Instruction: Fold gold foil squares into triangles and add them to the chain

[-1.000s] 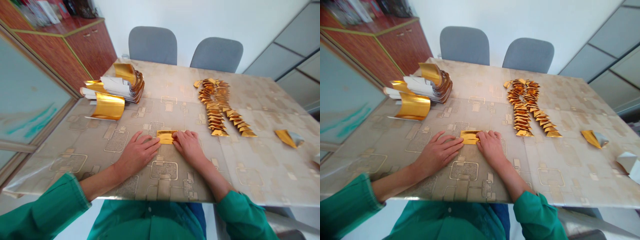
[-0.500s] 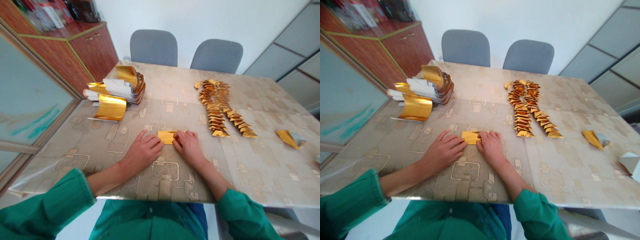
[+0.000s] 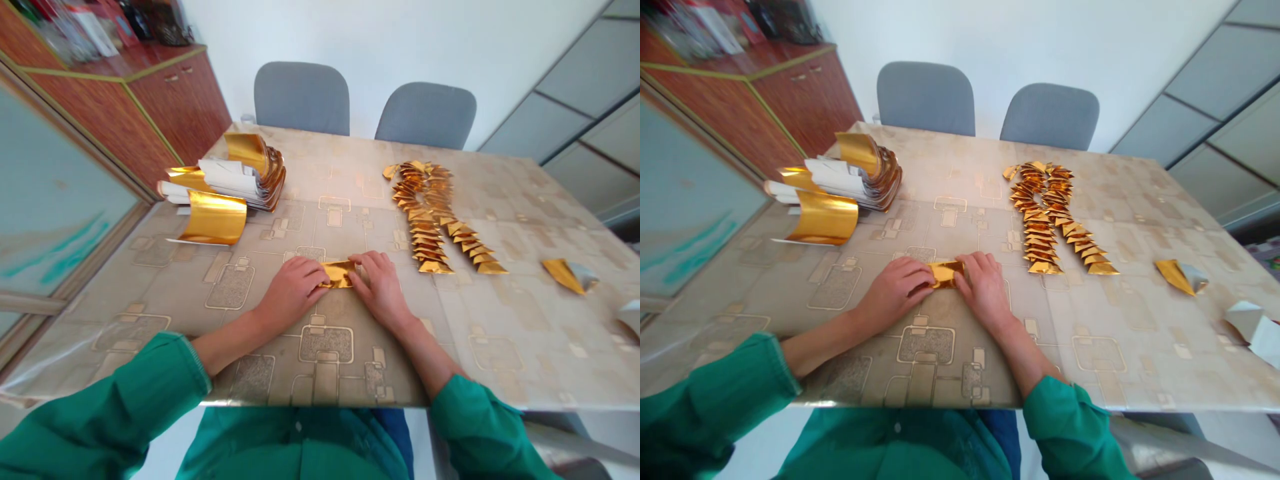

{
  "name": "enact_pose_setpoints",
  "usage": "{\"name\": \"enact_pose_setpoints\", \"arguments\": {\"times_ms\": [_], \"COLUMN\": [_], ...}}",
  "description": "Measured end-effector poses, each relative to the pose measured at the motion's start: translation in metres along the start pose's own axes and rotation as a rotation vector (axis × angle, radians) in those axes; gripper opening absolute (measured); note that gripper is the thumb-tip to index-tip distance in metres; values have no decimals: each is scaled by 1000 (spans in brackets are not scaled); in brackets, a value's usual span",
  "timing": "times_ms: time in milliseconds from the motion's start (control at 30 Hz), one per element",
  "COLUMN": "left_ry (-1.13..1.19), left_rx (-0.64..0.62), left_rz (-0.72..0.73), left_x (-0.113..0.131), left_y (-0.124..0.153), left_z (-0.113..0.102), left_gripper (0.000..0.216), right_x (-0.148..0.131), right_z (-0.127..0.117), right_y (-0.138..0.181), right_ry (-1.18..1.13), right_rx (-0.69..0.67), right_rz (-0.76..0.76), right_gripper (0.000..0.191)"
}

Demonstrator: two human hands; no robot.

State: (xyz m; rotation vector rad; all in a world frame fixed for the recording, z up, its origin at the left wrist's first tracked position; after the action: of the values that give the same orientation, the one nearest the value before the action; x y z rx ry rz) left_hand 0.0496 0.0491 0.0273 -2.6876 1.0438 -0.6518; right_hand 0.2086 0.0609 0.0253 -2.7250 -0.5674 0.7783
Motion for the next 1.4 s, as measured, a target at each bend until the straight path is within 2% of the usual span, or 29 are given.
{"name": "enact_pose_setpoints", "arguments": {"times_ms": [167, 367, 467, 767, 867, 1000, 1133, 1200, 1300, 1400], "left_ry": [40, 54, 61, -12, -16, 11, 19, 14, 15, 10], "left_rx": [-5, 26, 33, 72, 68, 24, 20, 25, 16, 15], "left_rz": [-3, -36, -16, 58, 55, 67, 65, 58, 54, 52], "left_x": [0, -4, -4, 1, 1, 3, 3, 3, 4, 4], "left_y": [-2, 3, 3, 2, 2, 2, 4, 4, 5, 6], "left_z": [4, 0, 0, -2, -2, 1, 0, -1, -1, -1], "left_gripper": [29, 25, 14, 14, 15, 16, 20, 20, 19, 15], "right_x": [-2, 1, 0, -3, -5, -5, -8, -10, -11, -10], "right_z": [3, -3, -1, -3, -6, -2, 7, 9, 8, 6], "right_y": [0, -4, -5, -6, -6, -5, -3, -3, -3, -3], "right_ry": [0, -69, -67, -47, -90, -152, -66, -37, -30, -23], "right_rx": [-19, 51, 38, 35, 46, 4, -81, -108, -98, -74], "right_rz": [-1, 35, 24, 1, -1, 22, -23, -43, -51, -46], "right_gripper": [23, 29, 30, 3, 8, 9, 16, 12, 3, 8]}}
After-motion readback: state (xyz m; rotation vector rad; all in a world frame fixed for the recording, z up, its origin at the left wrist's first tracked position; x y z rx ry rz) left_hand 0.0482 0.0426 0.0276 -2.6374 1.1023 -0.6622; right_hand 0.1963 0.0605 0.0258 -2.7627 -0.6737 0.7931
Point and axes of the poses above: each hand's wrist, its own y-axis away from the middle knuckle, its own z-axis out of the palm, x = y × z, the point moved 7 cm from there along -y, towards the middle knuckle
